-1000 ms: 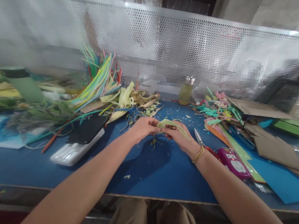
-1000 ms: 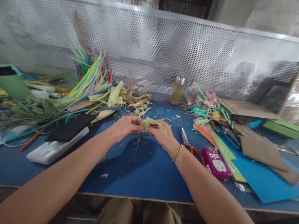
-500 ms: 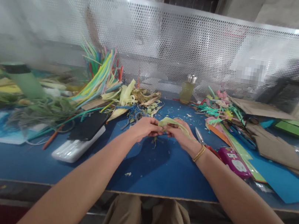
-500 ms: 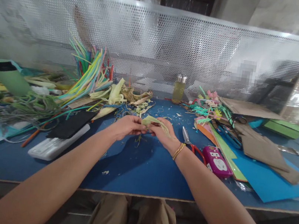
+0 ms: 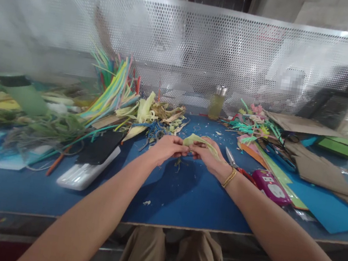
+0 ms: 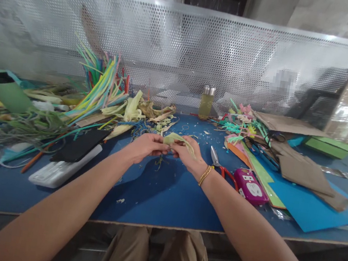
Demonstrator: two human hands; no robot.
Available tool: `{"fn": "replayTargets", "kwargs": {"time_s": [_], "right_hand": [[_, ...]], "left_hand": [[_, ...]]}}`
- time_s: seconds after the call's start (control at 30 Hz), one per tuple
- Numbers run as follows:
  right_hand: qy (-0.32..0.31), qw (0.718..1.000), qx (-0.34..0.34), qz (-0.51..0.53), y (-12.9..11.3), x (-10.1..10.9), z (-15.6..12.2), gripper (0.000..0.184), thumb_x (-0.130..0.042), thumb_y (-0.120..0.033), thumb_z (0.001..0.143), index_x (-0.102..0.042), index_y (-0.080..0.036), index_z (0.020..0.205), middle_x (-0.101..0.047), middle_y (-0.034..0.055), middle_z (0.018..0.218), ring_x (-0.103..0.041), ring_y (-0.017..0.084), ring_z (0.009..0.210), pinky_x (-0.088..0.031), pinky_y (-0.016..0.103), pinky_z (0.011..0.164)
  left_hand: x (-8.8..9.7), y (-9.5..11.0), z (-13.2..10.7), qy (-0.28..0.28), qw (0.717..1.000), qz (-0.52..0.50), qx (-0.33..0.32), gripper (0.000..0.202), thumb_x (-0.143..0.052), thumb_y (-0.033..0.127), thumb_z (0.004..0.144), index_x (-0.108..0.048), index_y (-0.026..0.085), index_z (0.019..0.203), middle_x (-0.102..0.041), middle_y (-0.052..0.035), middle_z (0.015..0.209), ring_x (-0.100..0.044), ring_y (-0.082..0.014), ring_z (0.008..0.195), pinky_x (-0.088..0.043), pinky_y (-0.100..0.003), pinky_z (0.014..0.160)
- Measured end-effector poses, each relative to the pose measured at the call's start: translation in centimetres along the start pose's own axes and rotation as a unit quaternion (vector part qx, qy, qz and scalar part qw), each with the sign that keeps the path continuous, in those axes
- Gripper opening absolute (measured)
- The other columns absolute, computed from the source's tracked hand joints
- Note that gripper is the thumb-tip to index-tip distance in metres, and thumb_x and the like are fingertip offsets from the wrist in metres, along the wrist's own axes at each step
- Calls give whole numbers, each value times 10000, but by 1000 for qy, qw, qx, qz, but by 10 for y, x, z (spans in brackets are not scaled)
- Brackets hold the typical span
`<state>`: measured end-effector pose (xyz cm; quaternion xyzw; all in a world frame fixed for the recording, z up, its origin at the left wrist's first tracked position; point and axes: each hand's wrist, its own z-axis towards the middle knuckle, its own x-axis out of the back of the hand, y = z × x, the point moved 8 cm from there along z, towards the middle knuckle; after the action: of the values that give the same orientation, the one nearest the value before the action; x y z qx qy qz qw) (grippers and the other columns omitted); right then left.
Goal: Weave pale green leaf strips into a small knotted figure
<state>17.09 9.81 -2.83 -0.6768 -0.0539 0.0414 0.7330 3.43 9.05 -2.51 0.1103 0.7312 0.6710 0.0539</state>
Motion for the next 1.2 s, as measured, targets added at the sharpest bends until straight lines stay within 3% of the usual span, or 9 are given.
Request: {"fn": "replayTargets", "kwargs": {"time_s": [0.13, 0.4, 0.63, 0.83, 1.0, 1.1, 1.2], "right_hand": [[-10, 1000, 0, 3, 1, -1, 0, 240, -768, -310, 643, -607, -190, 775, -612, -23, 675, -592, 109, 597, -494, 229, 527], [-58, 998, -9, -17, 3, -7, -1, 174, -737, -308, 657, -647, -202, 763, -633, -15, 672, -579, 111, 603, -457, 211, 508], [-28, 1000, -11, 8, 1, -4, -1, 158, -712, -259, 647, -613, -196, 753, -590, -30, 674, -560, 99, 580, -466, 219, 507], [-22, 1000, -6, 6, 0, -5, -3, 191, -720, -278, 643, -583, -201, 753, -604, -24, 688, -576, 112, 602, -477, 235, 521], [-7, 993, 92, -68, -14, 1, -3, 217, -712, -320, 680, -534, -224, 758, -587, -36, 679, -568, 130, 610, -466, 254, 534], [-44, 983, 157, -83, -20, -3, -1, 187, -717, -299, 680, -552, -220, 721, -591, -30, 697, -570, 132, 650, -482, 267, 606], [-78, 979, 178, -64, -17, -8, 1, 164, -726, -286, 675, -635, -220, 794, -659, -2, 802, -624, 156, 745, -518, 310, 733]], "left_hand": [[2, -2, 1, 4, 1000, 21, 5, 104, -738, 199, 725, -652, 142, 710, -689, -31, 664, -601, -90, 592, -433, -216, 599], [4, -3, 0, 11, 999, 22, 24, 98, -736, 187, 724, -653, 137, 707, -677, -20, 628, -602, -88, 585, -422, -206, 594], [2, 0, -2, -18, 1000, 18, 19, 276, -781, 388, 688, -663, 147, 751, -681, -29, 665, -613, -114, 640, -417, -224, 601], [3, 0, -1, 2, 1000, 8, 1, 171, -770, 232, 660, -624, 145, 681, -656, -13, 618, -555, -85, 556, -382, -214, 555], [7, -6, 3, 9, 998, -52, 32, 141, -753, 161, 647, -615, 142, 669, -632, -7, 567, -542, -77, 512, -380, -205, 530], [10, -10, 6, 12, 995, -79, 53, 131, -749, 119, 633, -631, 135, 688, -638, -14, 570, -553, -78, 512, -379, -196, 513], [13, -13, 7, 17, 993, -94, 70, 119, -740, 102, 635, -628, 131, 663, -636, -23, 568, -573, -84, 533, -388, -188, 511]]}}
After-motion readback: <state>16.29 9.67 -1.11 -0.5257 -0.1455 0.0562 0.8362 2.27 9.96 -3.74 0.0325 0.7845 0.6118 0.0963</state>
